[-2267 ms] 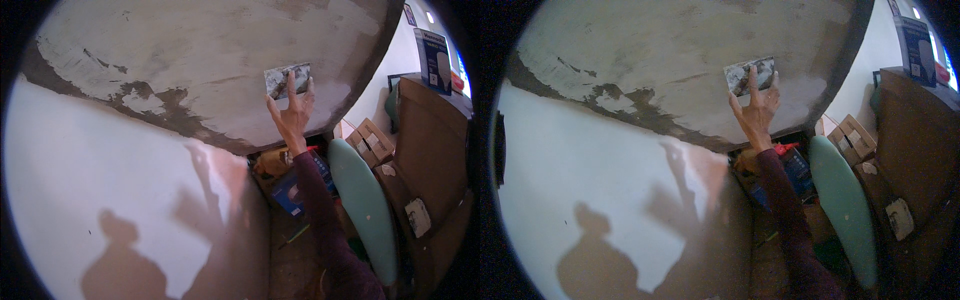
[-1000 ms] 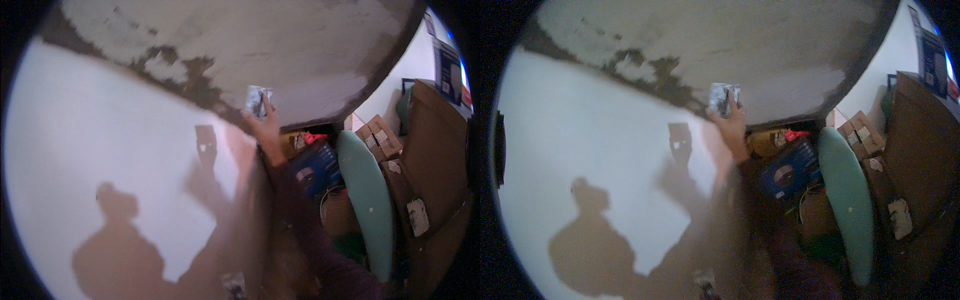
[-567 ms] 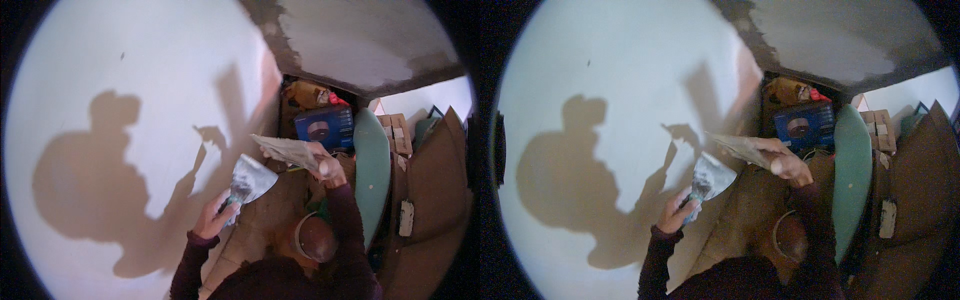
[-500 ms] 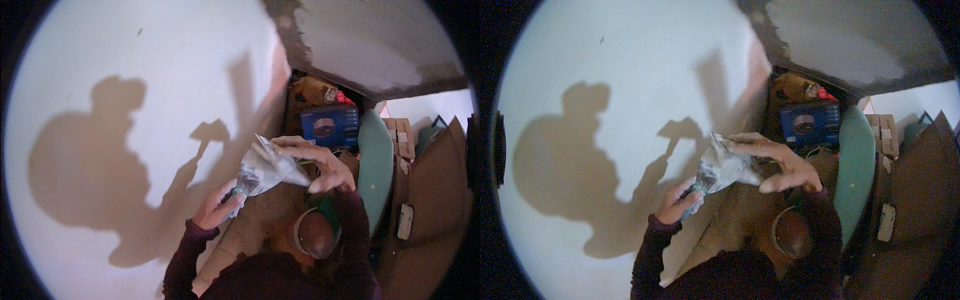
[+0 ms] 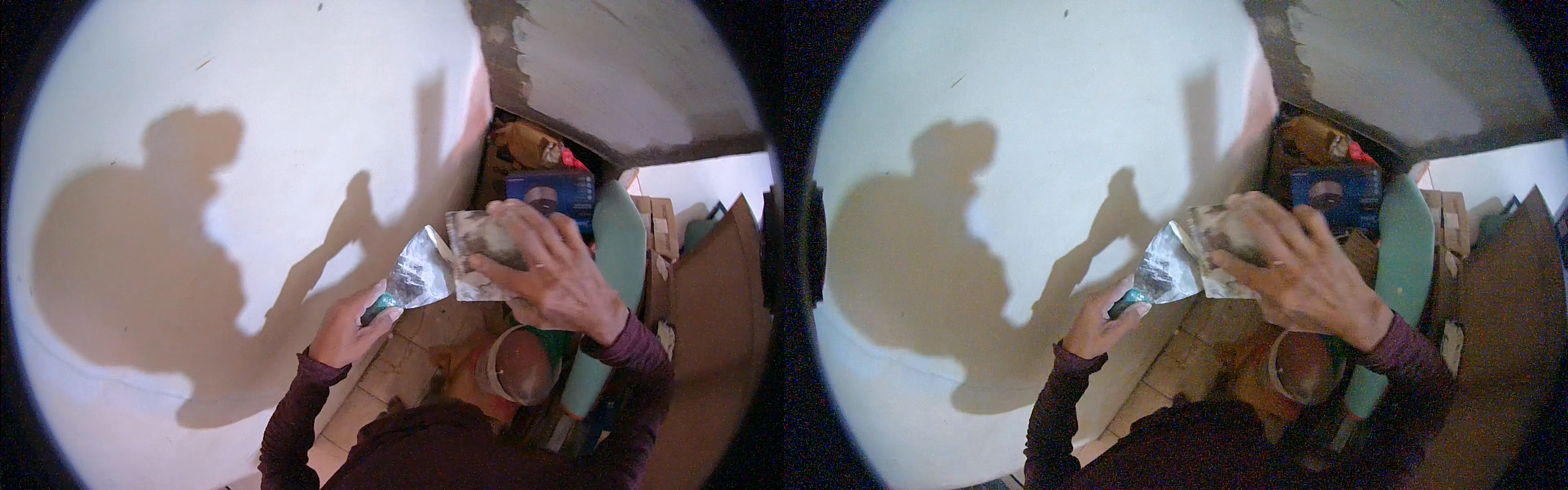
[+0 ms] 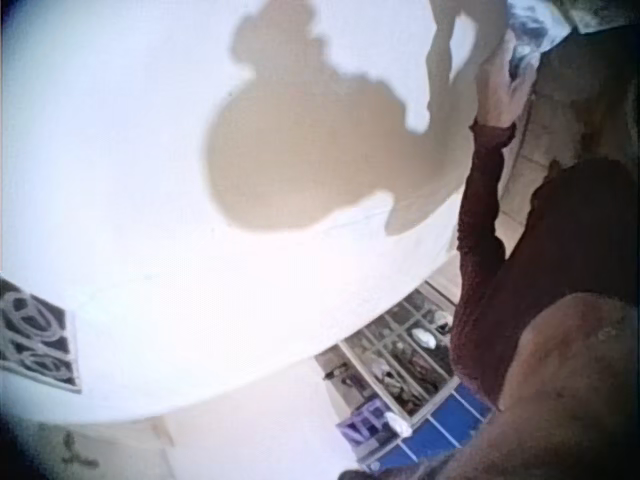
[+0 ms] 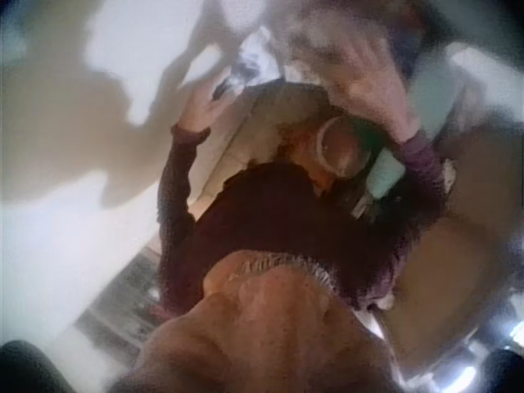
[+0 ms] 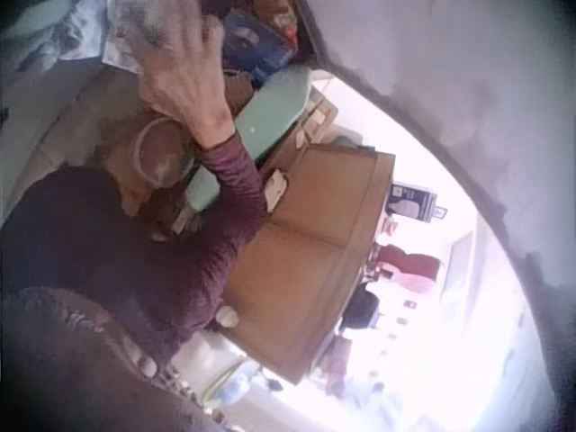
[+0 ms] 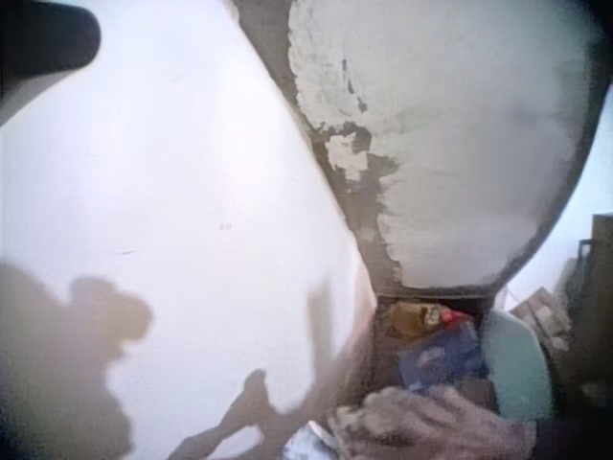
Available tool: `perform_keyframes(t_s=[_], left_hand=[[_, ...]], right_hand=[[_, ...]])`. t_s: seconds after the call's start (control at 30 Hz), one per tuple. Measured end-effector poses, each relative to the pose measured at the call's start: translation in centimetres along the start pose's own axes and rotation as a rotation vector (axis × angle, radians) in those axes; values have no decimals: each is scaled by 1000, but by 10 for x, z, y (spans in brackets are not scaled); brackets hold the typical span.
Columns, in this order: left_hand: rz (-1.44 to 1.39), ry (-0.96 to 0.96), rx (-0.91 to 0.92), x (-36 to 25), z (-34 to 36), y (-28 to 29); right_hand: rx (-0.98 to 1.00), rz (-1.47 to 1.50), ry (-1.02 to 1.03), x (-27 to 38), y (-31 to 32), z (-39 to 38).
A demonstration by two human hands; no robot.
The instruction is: The person applies white plaster to a slanted ceiling surface using a putty knife and smooths it with a flat rectangular applicator.
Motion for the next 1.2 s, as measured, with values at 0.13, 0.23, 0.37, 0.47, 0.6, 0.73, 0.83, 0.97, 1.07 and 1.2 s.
perform_keyframes(t_s=[0.13,0.23,0.37,0.47,0.6,0.73,0.83,0.97,1.07,1.2], left_hand=[[164,-119,-9,-17,9,-3],[298,-81,14,-19,16,-1],[411,-125,-31,-29,11,11],[82,-55,-163,21,5,4],[325,-262,-247,98,-4,-20],[328,2,-198,131,-23,-62],[121,266,-131,150,-30,-89],[-36,392,-64,115,-28,-96],[8,503,-183,134,-33,-104],[87,597,-179,161,-32,-110]], right_hand=[[13,-302,78,21,-7,5],[42,-482,20,11,-7,3],[17,-346,-384,-74,-12,-28],[-397,-252,-809,-151,-13,-84],[-1005,-199,-1015,-232,-31,-124],[-1293,-208,-1013,-306,-61,-126],[-1450,-235,-986,-356,-62,-118],[-1545,-256,-1022,-399,-53,-105],[-1582,-294,-1039,-415,-54,-97],[-1598,-361,-1030,-416,-51,-94]])
Point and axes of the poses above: each hand's wrist, its own z-axis towards the middle knuckle, its own y-axis out of the back of the hand, x = y × z, the point moved 7 cm from there along z, towards the middle knuckle, and after that the axes turned 6 degrees about -z, right-handed, at the moved point
